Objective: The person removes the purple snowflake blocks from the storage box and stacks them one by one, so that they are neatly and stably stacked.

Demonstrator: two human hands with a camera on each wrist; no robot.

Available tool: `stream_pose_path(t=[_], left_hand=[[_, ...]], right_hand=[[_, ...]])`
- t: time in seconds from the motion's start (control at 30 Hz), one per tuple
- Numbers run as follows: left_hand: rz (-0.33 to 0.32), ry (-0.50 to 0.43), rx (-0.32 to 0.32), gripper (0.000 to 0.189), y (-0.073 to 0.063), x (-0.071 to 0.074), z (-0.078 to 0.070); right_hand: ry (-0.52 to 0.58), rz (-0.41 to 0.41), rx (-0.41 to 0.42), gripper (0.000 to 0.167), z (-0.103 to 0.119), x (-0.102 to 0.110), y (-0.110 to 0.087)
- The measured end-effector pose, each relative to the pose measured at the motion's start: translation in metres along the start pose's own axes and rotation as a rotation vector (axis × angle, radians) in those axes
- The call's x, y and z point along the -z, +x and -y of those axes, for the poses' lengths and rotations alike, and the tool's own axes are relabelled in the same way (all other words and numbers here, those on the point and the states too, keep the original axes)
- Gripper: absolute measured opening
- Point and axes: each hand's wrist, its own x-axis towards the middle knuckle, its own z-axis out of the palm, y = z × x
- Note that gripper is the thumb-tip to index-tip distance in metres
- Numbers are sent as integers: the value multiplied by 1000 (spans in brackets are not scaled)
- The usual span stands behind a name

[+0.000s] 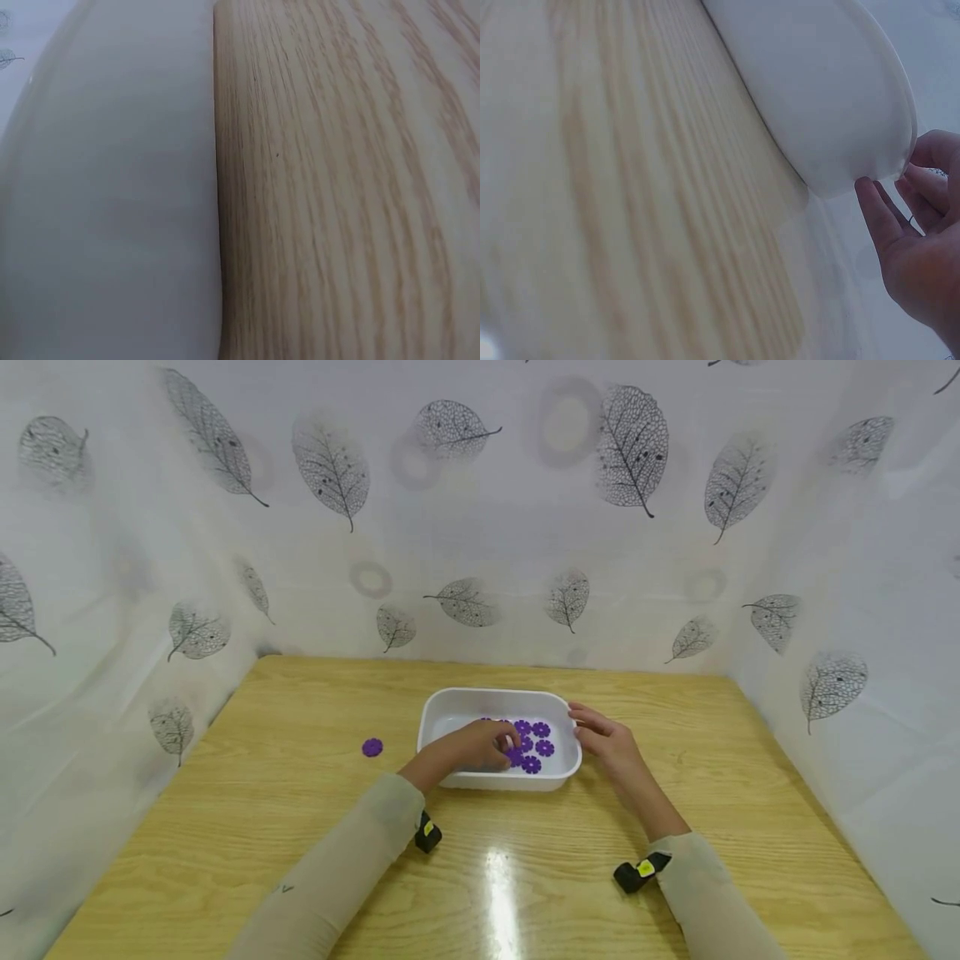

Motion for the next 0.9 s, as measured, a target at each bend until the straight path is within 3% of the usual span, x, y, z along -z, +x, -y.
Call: stream_pose_path(t=[0.9], left_hand=[[-1, 28, 0, 38, 2, -1, 1]], right_hand=[[2, 1, -4, 42, -1, 0, 1]])
